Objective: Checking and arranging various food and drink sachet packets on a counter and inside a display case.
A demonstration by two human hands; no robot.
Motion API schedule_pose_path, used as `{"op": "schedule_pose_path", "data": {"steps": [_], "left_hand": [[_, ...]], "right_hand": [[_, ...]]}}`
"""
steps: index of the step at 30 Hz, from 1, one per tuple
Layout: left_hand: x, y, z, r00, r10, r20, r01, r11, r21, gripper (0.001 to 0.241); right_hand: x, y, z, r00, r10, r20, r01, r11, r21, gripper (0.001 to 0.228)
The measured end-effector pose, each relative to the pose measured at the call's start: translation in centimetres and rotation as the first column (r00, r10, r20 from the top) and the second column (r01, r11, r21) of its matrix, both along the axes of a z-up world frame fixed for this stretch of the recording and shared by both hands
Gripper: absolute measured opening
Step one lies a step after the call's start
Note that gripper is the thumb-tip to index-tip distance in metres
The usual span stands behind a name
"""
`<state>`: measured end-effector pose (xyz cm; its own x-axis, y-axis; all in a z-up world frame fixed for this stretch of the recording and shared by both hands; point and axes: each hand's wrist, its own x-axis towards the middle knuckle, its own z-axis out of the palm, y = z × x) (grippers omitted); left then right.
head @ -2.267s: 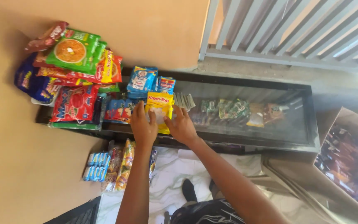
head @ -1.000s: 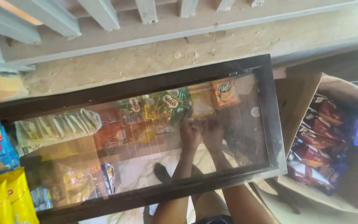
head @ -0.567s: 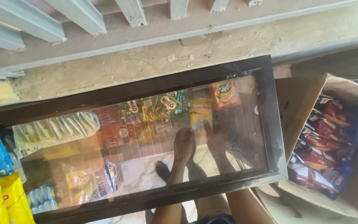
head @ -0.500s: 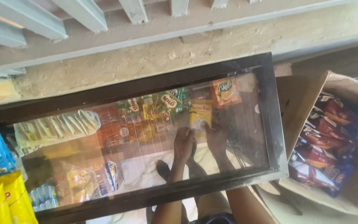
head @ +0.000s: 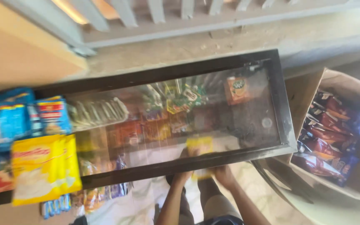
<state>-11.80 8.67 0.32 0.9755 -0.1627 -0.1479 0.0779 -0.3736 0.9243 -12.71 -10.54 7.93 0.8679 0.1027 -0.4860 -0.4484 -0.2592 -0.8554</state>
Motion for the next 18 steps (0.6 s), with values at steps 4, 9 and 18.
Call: {"op": "schedule_pose_path", "data": {"steps": [4,9,18], "left_hand": [[-4.9,4.3,7.3,0.899,0.186,-0.396,-0.151,0.981,0.117,0.042],[-9.4,9.4,16.9,0.915,0.179,-0.361,-0.286,0.92,-0.268,0.042],[-6.6,14.6,42.9,0.962,0.221,0.158,-0.099,0.826,-0.555,0.039]], "right_hand": [[-4.6,5.1,7.6,0.977,-0.016,-0.211,0.024,0.999,0.033,0.044],[-7.7,9.0,14.9,0.981,0.084,-0.178,-0.031,0.96,0.28,0.039],[-1.7,14.5,37.2,0.881,0.013,0.473,-0.137,0.963,0.23,0.026]]}}
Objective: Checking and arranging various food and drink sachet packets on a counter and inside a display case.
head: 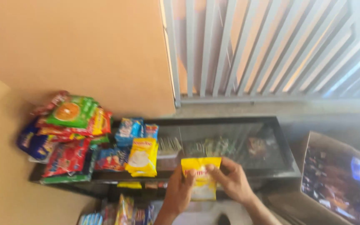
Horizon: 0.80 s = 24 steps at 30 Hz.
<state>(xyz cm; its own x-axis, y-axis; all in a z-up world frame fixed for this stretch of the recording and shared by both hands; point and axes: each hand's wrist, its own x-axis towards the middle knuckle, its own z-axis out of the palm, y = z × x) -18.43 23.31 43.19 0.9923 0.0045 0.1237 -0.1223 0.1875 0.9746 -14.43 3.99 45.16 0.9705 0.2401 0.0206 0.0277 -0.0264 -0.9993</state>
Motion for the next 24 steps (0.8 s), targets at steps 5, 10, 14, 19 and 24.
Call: {"op": "schedule_pose_path", "data": {"steps": [5,10,14,19,24], "left_hand": [[2.7,2.5,15.9,0.928,0.14,0.346,-0.239,0.935,0.262,0.034],[3.3,2.7,25.4,0.829,0.101,0.549,-0.213,0.966,0.144,0.035],[2.6,1.6,29.8,0.771,0.015,0.636,-0.096,0.991,0.092,0.036],[2.3,0.7,33.1,0.739,0.123,0.663,-0.238,0.968,0.085,0.038],[1.5,0.4,35.3,0.657,0.209,0.724,-0.271,0.962,-0.032,0.036]], "right_hand": [[2.3,2.0,14.8,0.932,0.009,0.361,-0.008,1.0,-0.003,0.028],[2.4,3.7,24.9,0.863,-0.152,0.482,0.138,0.988,0.065,0.033],[2.3,4.0,29.0,0.72,-0.274,0.637,0.161,0.959,0.231,0.033],[0.9,4.2,31.4,0.664,-0.258,0.702,0.181,0.966,0.184,0.035],[-1.7,3.7,30.6,0.662,-0.064,0.747,-0.056,0.989,0.134,0.039]]}}
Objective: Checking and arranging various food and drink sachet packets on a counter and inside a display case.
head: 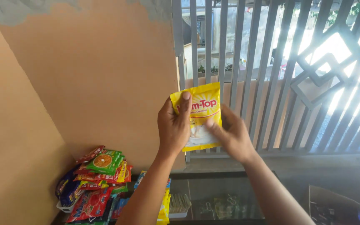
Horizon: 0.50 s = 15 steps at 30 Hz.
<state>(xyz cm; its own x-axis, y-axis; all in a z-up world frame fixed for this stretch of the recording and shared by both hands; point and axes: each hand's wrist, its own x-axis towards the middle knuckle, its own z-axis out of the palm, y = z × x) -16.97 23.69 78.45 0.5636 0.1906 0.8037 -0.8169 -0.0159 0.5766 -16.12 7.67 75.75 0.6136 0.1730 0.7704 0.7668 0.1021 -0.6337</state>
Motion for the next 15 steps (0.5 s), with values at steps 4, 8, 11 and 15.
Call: {"op": "schedule_pose_path", "data": {"steps": [4,8,11,15], "left_hand": [[0.0,0.1,0.9,0.996,0.051,0.078,-0.051,0.999,0.003,0.036],[-1.5,-0.8,1.2,0.959,0.18,0.22,-0.191,0.981,0.032,0.042],[-1.9,-1.1,0.1,0.94,0.172,0.295,-0.205,0.975,0.088,0.054],[-0.2,-0.2,-1.0,0.996,0.061,-0.065,-0.056,0.995,0.077,0.048]], "right_hand": [[-0.4,0.5,-2.6,0.981,0.132,-0.144,-0.139,0.989,-0.039,0.051],[-1.0,1.6,-3.0,0.995,-0.095,-0.043,0.097,0.994,0.051,0.036],[-2.7,2.3,-2.4,0.806,-0.516,0.29,0.529,0.847,0.038,0.035],[-4.8,2.2,-1.7,0.666,-0.43,0.609,0.592,0.801,-0.082,0.065]]}}
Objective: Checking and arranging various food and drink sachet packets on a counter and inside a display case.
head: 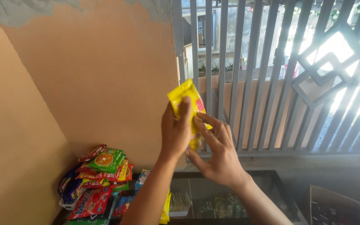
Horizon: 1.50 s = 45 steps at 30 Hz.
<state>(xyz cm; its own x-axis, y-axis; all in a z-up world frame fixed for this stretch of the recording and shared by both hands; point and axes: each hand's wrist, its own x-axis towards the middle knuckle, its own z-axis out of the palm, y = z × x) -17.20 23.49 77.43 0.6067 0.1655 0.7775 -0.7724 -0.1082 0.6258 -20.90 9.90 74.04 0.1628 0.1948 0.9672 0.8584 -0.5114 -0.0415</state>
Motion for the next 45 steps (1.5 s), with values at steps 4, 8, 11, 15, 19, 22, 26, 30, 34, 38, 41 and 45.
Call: {"op": "schedule_pose_path", "data": {"steps": [4,8,11,15,19,22,26,30,34,38,41,45], "left_hand": [[1.2,1.0,0.0,0.987,-0.121,-0.103,0.11,0.988,-0.105,0.05],[1.4,1.1,-0.3,0.847,-0.526,-0.073,0.461,0.797,-0.39,0.042],[2.0,1.3,-0.8,0.858,-0.509,-0.068,0.457,0.817,-0.351,0.042],[2.4,1.4,-1.2,0.849,-0.526,-0.048,0.476,0.802,-0.361,0.041],[2.4,1.4,-1.3,0.847,-0.529,-0.053,0.467,0.789,-0.4,0.04],[2.9,1.2,-1.8,0.812,-0.58,-0.061,0.492,0.738,-0.462,0.042],[2.7,0.6,-3.3,0.987,-0.157,-0.024,0.146,0.955,-0.257,0.056],[-0.3,-0.1,-4.3,0.971,-0.24,0.017,0.238,0.948,-0.212,0.06],[-1.1,0.8,-5.2,0.978,-0.168,-0.123,0.166,0.986,-0.028,0.048],[-0.5,2.2,-6.5,0.95,-0.282,-0.134,0.246,0.941,-0.232,0.041],[-0.7,2.9,-7.5,0.926,-0.355,-0.127,0.308,0.907,-0.287,0.039],[-1.1,3.1,-9.9,0.887,-0.423,-0.186,0.374,0.894,-0.248,0.043]], "right_hand": [[1.5,-1.1,-1.7,0.986,0.129,-0.101,-0.126,0.992,0.028,0.068],[4.7,-1.4,-4.0,0.579,0.736,-0.351,-0.467,0.652,0.597,0.054],[5.2,-1.8,-5.0,0.148,0.916,-0.373,-0.479,0.396,0.783,0.045],[5.4,-2.2,-5.9,0.229,0.861,-0.453,-0.377,0.508,0.774,0.044],[5.6,-2.6,-6.6,0.162,0.891,-0.425,-0.423,0.451,0.786,0.042],[4.0,-2.1,-5.8,0.279,0.842,-0.461,-0.383,0.538,0.751,0.043],[1.8,-0.8,-4.3,0.818,0.379,-0.433,-0.112,0.843,0.526,0.042],[1.9,0.1,-4.7,0.989,-0.144,-0.044,0.151,0.948,0.28,0.038],[0.5,0.7,-4.6,0.995,-0.09,0.033,0.086,0.991,0.102,0.047],[0.1,0.5,-4.9,0.969,0.177,-0.174,-0.176,0.984,0.02,0.051],[2.0,0.3,-5.8,0.95,0.187,-0.252,-0.135,0.968,0.21,0.047],[5.3,0.1,-8.2,0.522,0.708,-0.475,-0.346,0.685,0.641,0.046]]}}
